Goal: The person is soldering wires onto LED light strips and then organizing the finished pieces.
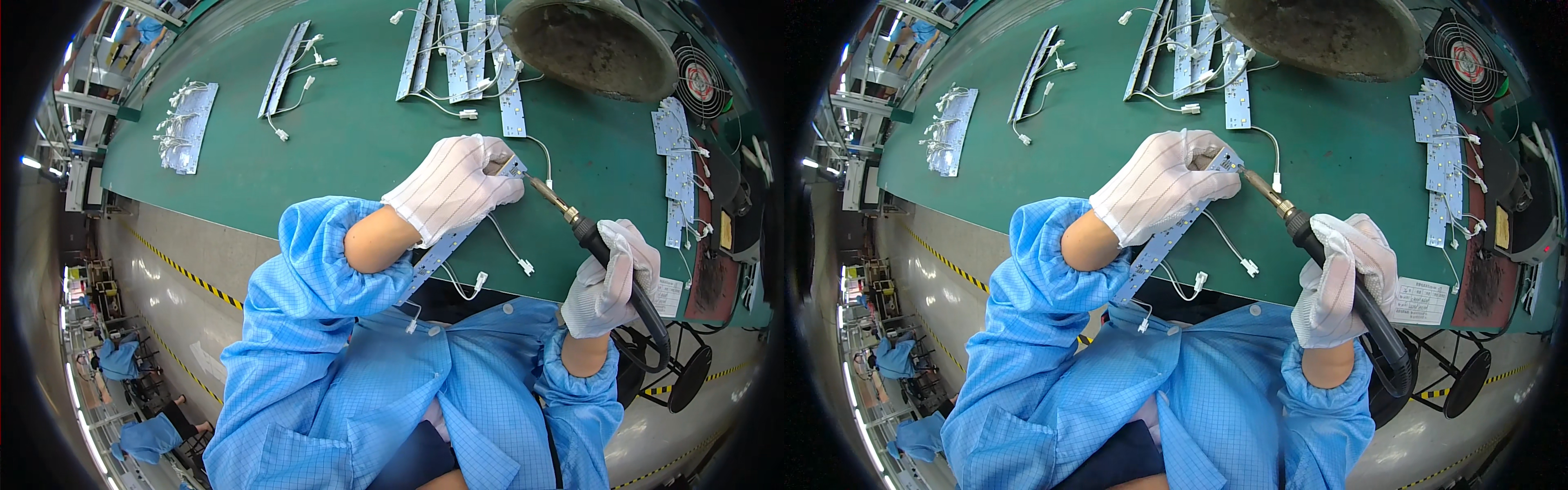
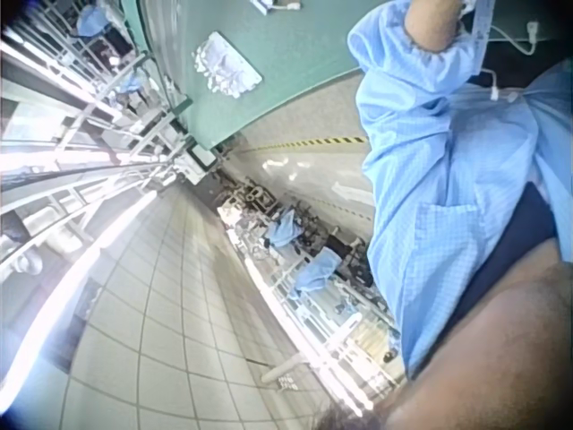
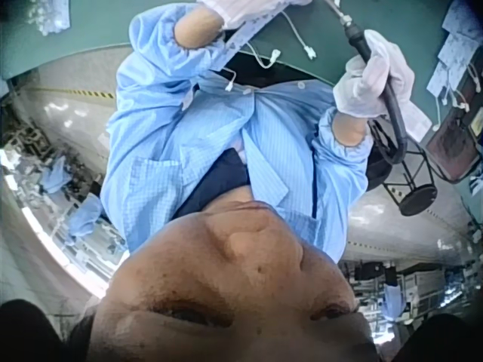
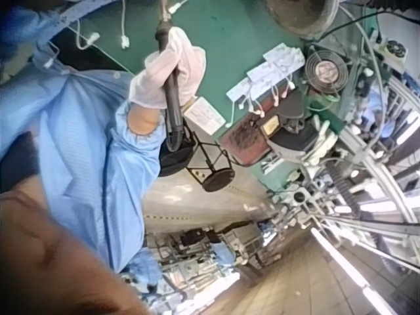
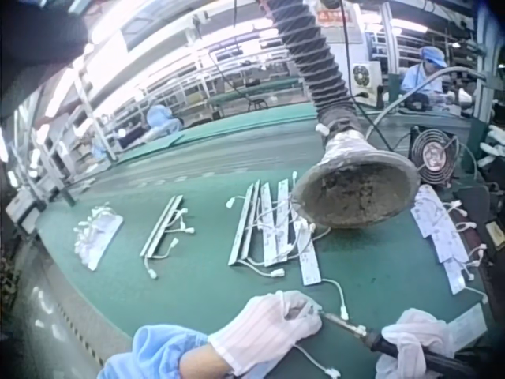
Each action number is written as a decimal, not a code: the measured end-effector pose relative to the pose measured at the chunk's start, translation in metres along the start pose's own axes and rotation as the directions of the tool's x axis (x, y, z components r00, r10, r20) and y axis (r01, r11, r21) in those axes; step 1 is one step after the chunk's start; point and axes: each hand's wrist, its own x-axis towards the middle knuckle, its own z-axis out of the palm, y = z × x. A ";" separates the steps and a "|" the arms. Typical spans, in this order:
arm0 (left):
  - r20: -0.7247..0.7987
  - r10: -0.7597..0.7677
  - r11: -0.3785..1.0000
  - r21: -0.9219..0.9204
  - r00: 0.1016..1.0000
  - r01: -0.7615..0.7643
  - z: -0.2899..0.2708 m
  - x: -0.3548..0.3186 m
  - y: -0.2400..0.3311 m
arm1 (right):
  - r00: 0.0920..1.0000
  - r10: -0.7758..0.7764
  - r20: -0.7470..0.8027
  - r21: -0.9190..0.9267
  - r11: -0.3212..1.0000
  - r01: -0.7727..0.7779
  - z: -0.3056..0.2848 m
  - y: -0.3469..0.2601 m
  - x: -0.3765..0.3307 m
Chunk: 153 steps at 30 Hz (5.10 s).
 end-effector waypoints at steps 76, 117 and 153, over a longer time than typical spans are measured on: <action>-0.025 0.105 0.465 -0.882 0.994 -0.071 -0.103 -0.022 -0.041 | 0.788 0.607 -0.105 0.376 0.757 -0.534 0.009 0.009 -0.026; -0.065 0.121 0.992 0.036 0.991 -0.119 0.010 -0.001 -0.011 | 0.999 0.034 0.006 0.089 0.995 -0.035 0.000 -0.002 -0.002; 0.151 -0.104 0.881 0.473 0.983 0.020 -0.018 -0.007 0.030 | 0.985 0.031 -0.171 -0.142 0.988 -0.056 0.001 0.001 0.005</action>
